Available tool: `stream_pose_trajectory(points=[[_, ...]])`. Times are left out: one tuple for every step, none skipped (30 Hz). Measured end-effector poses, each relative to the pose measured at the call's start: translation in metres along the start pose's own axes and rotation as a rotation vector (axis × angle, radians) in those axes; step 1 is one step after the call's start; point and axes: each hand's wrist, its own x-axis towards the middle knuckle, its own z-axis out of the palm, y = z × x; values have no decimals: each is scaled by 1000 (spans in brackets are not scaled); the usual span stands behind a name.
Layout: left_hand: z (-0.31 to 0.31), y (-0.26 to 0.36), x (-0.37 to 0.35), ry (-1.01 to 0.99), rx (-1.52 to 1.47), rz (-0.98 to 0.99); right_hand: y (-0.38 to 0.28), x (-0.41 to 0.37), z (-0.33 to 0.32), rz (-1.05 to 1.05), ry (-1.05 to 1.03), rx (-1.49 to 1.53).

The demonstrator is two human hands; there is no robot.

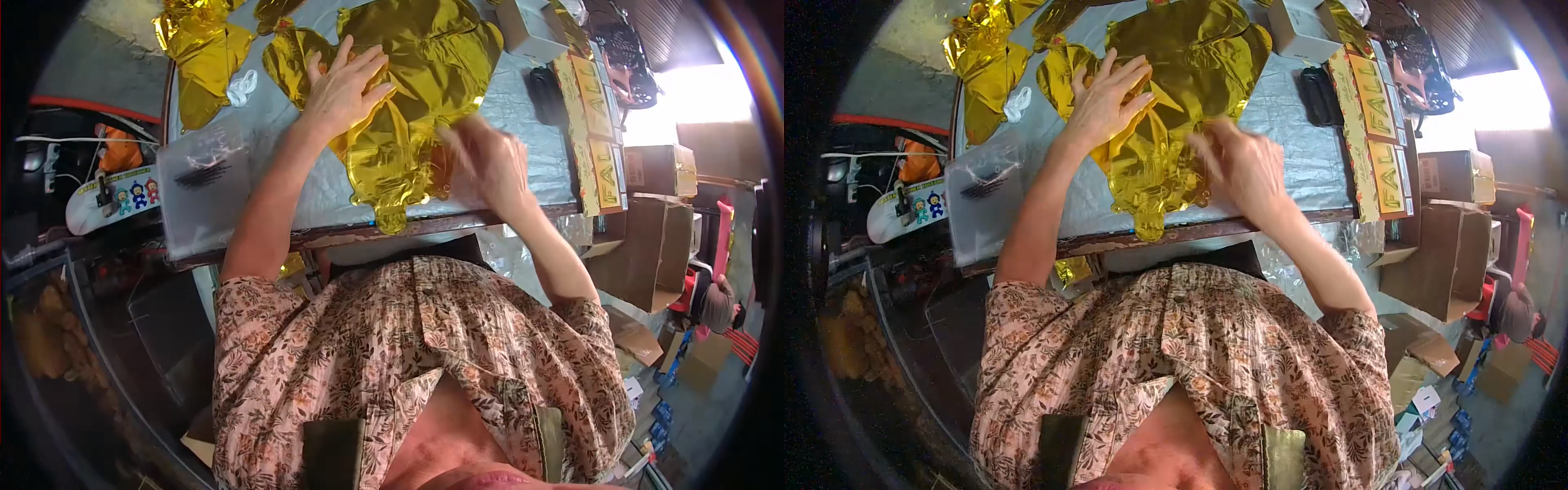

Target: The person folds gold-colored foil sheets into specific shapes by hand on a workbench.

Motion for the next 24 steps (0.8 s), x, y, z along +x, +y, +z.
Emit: stream_pose_trajectory(points=[[0,1,0,-5,1,1,7,11,4,2,0,-4],[0,1,2,-7,5,3,20,30,13,-322,216,-134],[0,2,2,-4,4,5,30,46,21,-647,433,-264],[-2,4,2,-9,4,-3,35,56,29,-647,437,-267],[-2,5,3,-13,3,-11,38,65,36,-598,366,-306],[0,4,4,-9,3,-12,41,73,41,-551,293,-344],[3,4,4,15,-11,-4,44,80,45,-554,294,-346],[5,5,3,38,-25,3,45,87,47,-568,265,-340],[6,7,3,42,-23,-1,46,92,50,-583,235,-333],[7,9,3,31,-30,-4,46,95,52,-593,237,-334],[7,10,4,23,-35,-6,46,97,53,-583,213,-354],[8,10,3,40,-33,-11,46,98,53,-572,186,-374],[9,11,3,46,-30,-20,46,98,54,-568,186,-334],[9,12,2,53,-53,-18,47,99,53,-577,184,-335],[9,13,2,57,-77,-16,48,99,53,-573,186,-302],[9,14,2,75,-96,-18,49,100,53,-567,187,-268],[7,16,1,74,-94,-25,48,101,53,-557,195,-248],[5,17,1,79,-107,-25,49,101,53,-560,191,-245],[3,18,0,84,-120,-23,50,102,53,-552,191,-239],[3,18,0,83,-118,-26,50,102,54,-543,191,-233],[4,18,-1,83,-102,-22,51,103,54,-543,188,-230],[5,18,-2,82,-86,-17,51,103,54,-542,193,-218],[5,19,-3,78,-87,-17,51,103,54,-540,198,-206],[6,20,-3,80,-73,-22,52,103,54,-538,196,-203]])
